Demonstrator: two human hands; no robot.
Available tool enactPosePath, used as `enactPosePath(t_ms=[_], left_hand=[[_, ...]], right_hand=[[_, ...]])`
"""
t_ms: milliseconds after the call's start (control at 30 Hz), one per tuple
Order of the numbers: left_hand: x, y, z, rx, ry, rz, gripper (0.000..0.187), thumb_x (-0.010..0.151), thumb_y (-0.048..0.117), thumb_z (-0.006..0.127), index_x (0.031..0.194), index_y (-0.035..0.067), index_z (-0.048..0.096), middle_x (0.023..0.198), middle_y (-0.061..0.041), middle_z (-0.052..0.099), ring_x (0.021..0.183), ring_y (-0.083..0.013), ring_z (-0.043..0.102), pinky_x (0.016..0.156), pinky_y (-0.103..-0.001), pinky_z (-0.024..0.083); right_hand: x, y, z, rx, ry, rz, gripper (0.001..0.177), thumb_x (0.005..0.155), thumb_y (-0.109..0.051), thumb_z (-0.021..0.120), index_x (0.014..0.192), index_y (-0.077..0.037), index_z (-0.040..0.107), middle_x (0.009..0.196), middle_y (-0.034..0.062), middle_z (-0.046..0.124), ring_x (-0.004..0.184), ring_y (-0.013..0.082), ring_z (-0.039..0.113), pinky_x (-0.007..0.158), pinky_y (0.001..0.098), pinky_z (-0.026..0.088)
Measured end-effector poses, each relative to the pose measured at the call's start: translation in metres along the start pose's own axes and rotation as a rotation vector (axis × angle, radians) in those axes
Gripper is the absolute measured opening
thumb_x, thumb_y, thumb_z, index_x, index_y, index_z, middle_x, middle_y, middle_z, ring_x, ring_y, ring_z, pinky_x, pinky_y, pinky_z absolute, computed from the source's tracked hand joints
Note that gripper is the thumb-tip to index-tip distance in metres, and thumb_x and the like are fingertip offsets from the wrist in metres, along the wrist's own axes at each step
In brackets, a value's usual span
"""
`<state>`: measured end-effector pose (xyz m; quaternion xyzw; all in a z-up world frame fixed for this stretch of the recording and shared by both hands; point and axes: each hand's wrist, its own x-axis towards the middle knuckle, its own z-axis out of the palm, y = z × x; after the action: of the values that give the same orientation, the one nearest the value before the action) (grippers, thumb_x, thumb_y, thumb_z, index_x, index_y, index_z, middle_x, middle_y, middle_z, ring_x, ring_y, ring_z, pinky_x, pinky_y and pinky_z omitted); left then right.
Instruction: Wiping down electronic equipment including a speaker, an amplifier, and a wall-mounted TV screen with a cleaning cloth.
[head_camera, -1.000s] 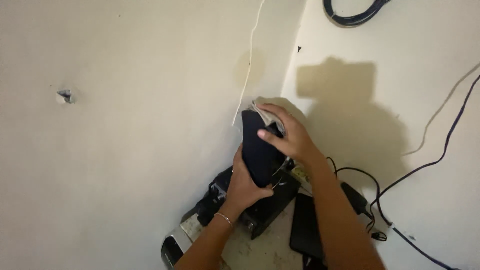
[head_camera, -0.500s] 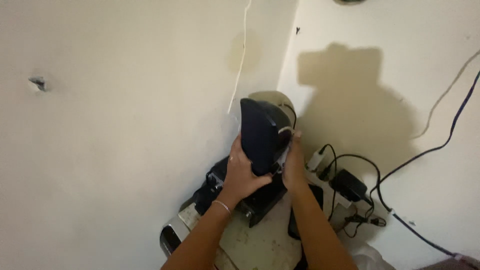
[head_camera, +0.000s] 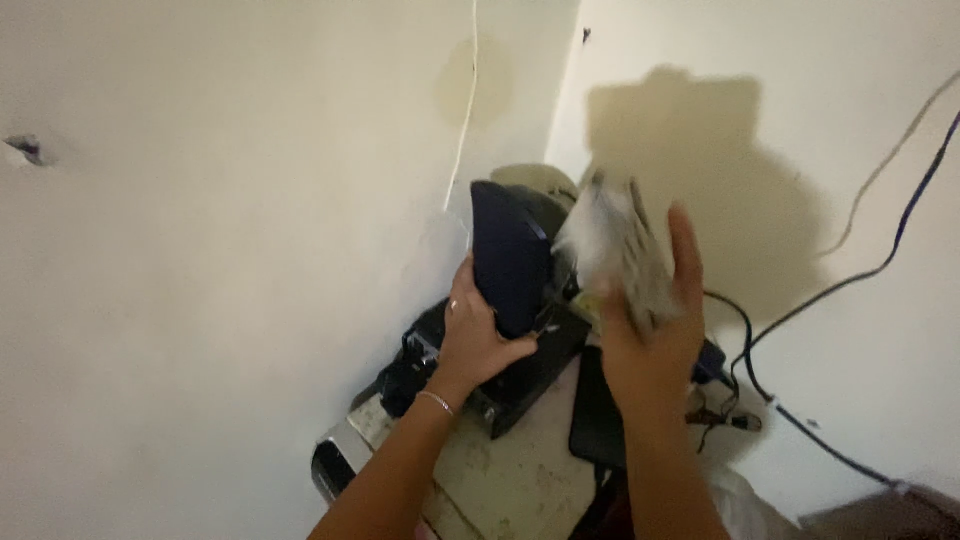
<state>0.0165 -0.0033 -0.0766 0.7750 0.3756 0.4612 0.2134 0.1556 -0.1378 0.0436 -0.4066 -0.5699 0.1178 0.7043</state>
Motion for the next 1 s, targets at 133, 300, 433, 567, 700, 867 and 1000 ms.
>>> enactPosePath(t_ms=[133, 300, 433, 567, 700, 867, 1000], left_hand=[[-0.001, -0.004, 0.006, 0.037, 0.033, 0.024, 0.145, 0.058, 0.044, 0.092, 0.155, -0.010, -0.001, 0.164, -0.029, 0.013, 0.150, -0.0454, 0.020, 0.120, -0.051, 0.022], [-0.004, -0.011, 0.011, 0.066, 0.096, 0.095, 0.145, 0.060, 0.052, 0.092, 0.156, -0.009, 0.003, 0.164, -0.030, 0.016, 0.152, -0.0456, 0.019, 0.121, -0.053, 0.022], [0.003, -0.013, 0.009, 0.094, 0.055, 0.076, 0.149, 0.060, 0.055, 0.093, 0.157, -0.011, 0.001, 0.163, -0.031, 0.013, 0.152, -0.0475, 0.017, 0.119, -0.054, 0.021], [-0.001, 0.006, 0.001, 0.065, 0.027, 0.021, 0.150, 0.059, 0.057, 0.094, 0.156, -0.012, 0.002, 0.161, -0.031, 0.016, 0.149, -0.0465, 0.024, 0.119, -0.051, 0.025], [-0.002, 0.009, -0.002, 0.014, 0.052, 0.031, 0.141, 0.061, 0.049, 0.092, 0.155, -0.012, 0.007, 0.160, -0.030, 0.020, 0.145, -0.0449, 0.032, 0.120, -0.047, 0.030], [-0.004, -0.002, 0.006, -0.019, 0.053, 0.049, 0.141, 0.060, 0.045, 0.090, 0.157, -0.010, 0.004, 0.161, -0.030, 0.019, 0.143, -0.0423, 0.035, 0.119, -0.046, 0.032], [-0.003, -0.005, 0.006, 0.029, 0.032, 0.055, 0.144, 0.060, 0.041, 0.093, 0.159, -0.006, 0.000, 0.164, -0.029, 0.013, 0.149, -0.0432, 0.023, 0.118, -0.053, 0.025]], right_hand=[[0.032, 0.068, 0.020, -0.648, 0.015, -0.569, 0.080, 0.088, 0.015, 0.053, 0.161, -0.014, 0.041, 0.168, 0.0147, 0.040, 0.151, 0.0319, 0.048, 0.117, 0.0369, 0.053], [-0.003, 0.128, 0.031, -0.632, -0.061, -0.424, 0.097, 0.070, 0.021, 0.045, 0.163, -0.008, 0.035, 0.169, 0.0222, 0.030, 0.154, 0.0419, 0.038, 0.116, 0.0430, 0.045], [-0.042, 0.152, 0.018, -0.583, -0.061, -0.330, 0.088, 0.076, 0.019, 0.048, 0.160, -0.007, 0.037, 0.166, 0.0267, 0.031, 0.149, 0.0420, 0.042, 0.106, 0.0389, 0.048], [-0.066, 0.149, -0.014, -0.518, -0.163, -0.281, 0.063, 0.085, 0.010, 0.053, 0.146, -0.004, 0.055, 0.149, 0.0247, 0.054, 0.137, 0.0381, 0.057, 0.109, 0.0397, 0.049], [-0.051, 0.130, -0.033, -0.295, -0.264, -0.204, 0.035, 0.101, -0.006, 0.057, 0.135, -0.003, 0.067, 0.136, 0.0182, 0.070, 0.124, 0.0306, 0.071, 0.108, 0.0369, 0.053], [0.040, 0.047, -0.012, -0.357, -0.224, -0.418, 0.044, 0.109, -0.029, 0.054, 0.145, -0.004, 0.059, 0.147, 0.0180, 0.063, 0.136, 0.0332, 0.062, 0.117, 0.0432, 0.047], [0.089, 0.020, 0.037, -0.469, -0.524, -0.477, 0.069, 0.099, -0.051, 0.061, 0.148, -0.004, 0.057, 0.150, 0.0224, 0.056, 0.142, 0.0387, 0.048, 0.115, 0.0475, 0.036]])
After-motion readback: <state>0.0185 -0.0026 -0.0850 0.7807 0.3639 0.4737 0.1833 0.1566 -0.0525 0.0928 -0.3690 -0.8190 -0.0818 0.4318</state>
